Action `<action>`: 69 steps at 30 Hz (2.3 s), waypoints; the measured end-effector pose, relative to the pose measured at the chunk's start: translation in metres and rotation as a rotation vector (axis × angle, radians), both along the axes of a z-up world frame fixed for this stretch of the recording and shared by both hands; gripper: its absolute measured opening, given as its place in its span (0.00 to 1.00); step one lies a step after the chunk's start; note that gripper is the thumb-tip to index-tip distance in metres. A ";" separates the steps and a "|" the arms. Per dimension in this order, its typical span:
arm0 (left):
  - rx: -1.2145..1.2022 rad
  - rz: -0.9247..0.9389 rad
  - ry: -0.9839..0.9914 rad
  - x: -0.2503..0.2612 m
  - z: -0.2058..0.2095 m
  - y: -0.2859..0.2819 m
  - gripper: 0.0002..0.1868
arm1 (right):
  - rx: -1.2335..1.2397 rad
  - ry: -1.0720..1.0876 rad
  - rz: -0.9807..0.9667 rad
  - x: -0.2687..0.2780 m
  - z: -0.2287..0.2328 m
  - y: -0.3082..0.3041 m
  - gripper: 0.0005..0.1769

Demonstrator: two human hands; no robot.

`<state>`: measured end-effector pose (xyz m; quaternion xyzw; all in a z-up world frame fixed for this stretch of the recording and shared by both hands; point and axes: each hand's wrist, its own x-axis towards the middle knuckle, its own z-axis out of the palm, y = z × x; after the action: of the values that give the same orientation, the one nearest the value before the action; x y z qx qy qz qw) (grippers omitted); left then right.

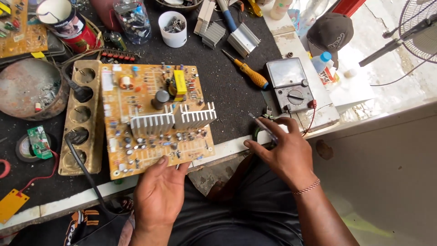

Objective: The person holds a circuit board, flips it to show the green underside, and then uses a screwdriver to point at various components on the component side. The person rotates the board to different angles while continuing to point at specific areas on the board.

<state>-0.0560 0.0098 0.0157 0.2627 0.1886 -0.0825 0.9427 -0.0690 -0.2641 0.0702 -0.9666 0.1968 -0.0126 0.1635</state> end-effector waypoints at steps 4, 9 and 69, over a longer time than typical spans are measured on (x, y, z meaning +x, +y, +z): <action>0.014 -0.007 -0.025 -0.003 0.028 0.016 0.11 | 0.046 0.108 0.007 0.007 0.004 -0.002 0.34; -0.102 0.012 -0.047 -0.012 0.034 0.027 0.26 | 0.058 -0.022 0.107 0.016 0.014 0.005 0.35; 1.800 -0.586 -0.471 0.033 0.072 0.029 0.37 | 1.253 -0.307 0.014 0.010 -0.111 -0.006 0.14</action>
<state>-0.0233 0.0392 0.0874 0.9308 -0.0849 -0.0841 0.3453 -0.0586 -0.2701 -0.0412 -0.6763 0.1350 -0.0325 0.7234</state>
